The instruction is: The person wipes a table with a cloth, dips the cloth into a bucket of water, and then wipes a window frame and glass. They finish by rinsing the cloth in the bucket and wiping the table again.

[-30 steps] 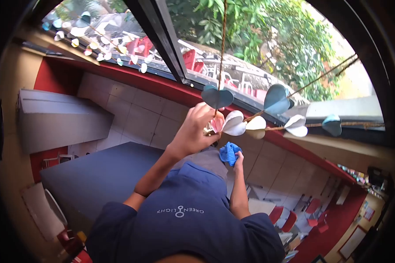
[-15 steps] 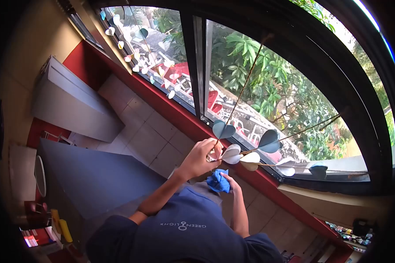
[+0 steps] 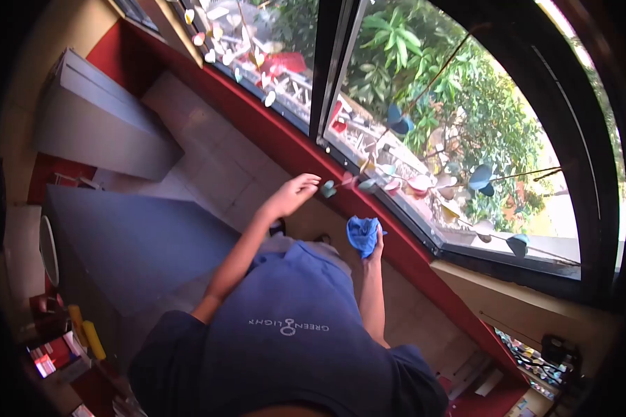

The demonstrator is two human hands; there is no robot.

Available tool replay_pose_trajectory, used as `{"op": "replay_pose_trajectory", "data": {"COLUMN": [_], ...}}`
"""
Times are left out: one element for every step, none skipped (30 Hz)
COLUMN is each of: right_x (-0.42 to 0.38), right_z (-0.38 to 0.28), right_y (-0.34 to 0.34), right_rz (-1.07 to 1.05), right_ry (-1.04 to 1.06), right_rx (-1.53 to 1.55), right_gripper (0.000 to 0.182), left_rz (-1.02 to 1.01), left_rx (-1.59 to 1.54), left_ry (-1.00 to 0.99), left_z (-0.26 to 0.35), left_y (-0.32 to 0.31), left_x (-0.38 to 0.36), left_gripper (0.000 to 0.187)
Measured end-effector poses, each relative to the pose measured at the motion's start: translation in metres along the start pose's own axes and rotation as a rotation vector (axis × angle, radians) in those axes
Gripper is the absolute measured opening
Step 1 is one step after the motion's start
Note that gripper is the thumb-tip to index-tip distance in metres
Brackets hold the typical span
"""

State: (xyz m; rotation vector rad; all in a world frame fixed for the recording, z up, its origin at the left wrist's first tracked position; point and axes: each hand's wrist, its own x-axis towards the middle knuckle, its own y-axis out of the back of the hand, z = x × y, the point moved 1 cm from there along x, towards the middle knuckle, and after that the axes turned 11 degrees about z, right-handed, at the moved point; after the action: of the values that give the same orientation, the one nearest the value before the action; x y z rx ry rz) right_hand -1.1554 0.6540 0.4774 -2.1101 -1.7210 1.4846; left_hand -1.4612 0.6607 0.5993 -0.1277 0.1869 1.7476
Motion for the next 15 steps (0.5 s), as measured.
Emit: {"op": "replay_pose_trajectory", "data": {"right_x": [0.004,0.008,0.002,-0.001,0.000,-0.004,-0.014,-0.023,-0.033,-0.037,-0.032,-0.021,-0.015,-0.009,-0.012], "right_z": [0.000,0.001,0.000,0.002,0.004,0.001,-0.002,-0.005,-0.007,-0.008,-0.007,-0.004,-0.001,0.001,-0.002], "right_y": [0.011,0.023,0.023,0.032,0.044,0.039,0.038,0.033,0.025,0.021,0.024,0.040,0.056,0.064,0.058], "right_rz": [-0.008,-0.016,0.053,0.069,0.081,0.090,0.147,0.094,0.120,0.145,0.149,0.158,0.172,0.179,0.187], "right_ry": [-0.026,-0.050,-0.017,-0.028,-0.119,-0.207,-0.220,-0.249,-0.253,-0.258,-0.264,-0.252,-0.239,-0.191,-0.206], "right_rx": [0.010,0.022,-0.027,-0.038,0.017,0.072,-0.010,-0.033,0.001,0.041,0.039,0.042,0.046,0.079,0.066], "right_gripper": [0.044,0.043,0.043,0.043,0.044,0.045,0.047,0.048,0.046,0.045,0.045,0.045,0.044,0.044,0.045], "left_rz": [0.051,0.103,0.247,0.392,0.515,0.614,0.721,0.809,0.879,0.935,0.894,0.805,0.749,0.751,0.754], "left_rx": [-0.070,-0.136,-0.115,-0.109,-0.105,-0.155,-0.262,-0.360,-0.405,-0.422,-0.354,-0.207,-0.108,-0.085,-0.075], "left_ry": [0.011,0.020,0.140,0.261,0.395,0.545,0.686,0.780,0.850,0.921,1.017,1.114,1.185,1.179,1.123], "left_z": [-0.058,-0.120,-0.175,-0.228,-0.248,-0.204,-0.145,-0.072,-0.042,-0.029,-0.101,-0.219,-0.285,-0.303,-0.291], "left_y": [0.012,0.028,0.045,0.062,0.076,0.080,0.073,0.059,0.054,0.052,0.067,0.093,0.108,0.109,0.105], "left_x": [0.001,-0.004,-0.032,-0.061,-0.102,-0.154,-0.211,-0.246,-0.271,-0.295,-0.317,-0.342,-0.359,-0.366,-0.350], "left_gripper": [0.033,0.030,0.029,0.027,0.032,0.038,0.043,0.049,0.055,0.061,0.056,0.051,0.046,0.041,0.039]}}
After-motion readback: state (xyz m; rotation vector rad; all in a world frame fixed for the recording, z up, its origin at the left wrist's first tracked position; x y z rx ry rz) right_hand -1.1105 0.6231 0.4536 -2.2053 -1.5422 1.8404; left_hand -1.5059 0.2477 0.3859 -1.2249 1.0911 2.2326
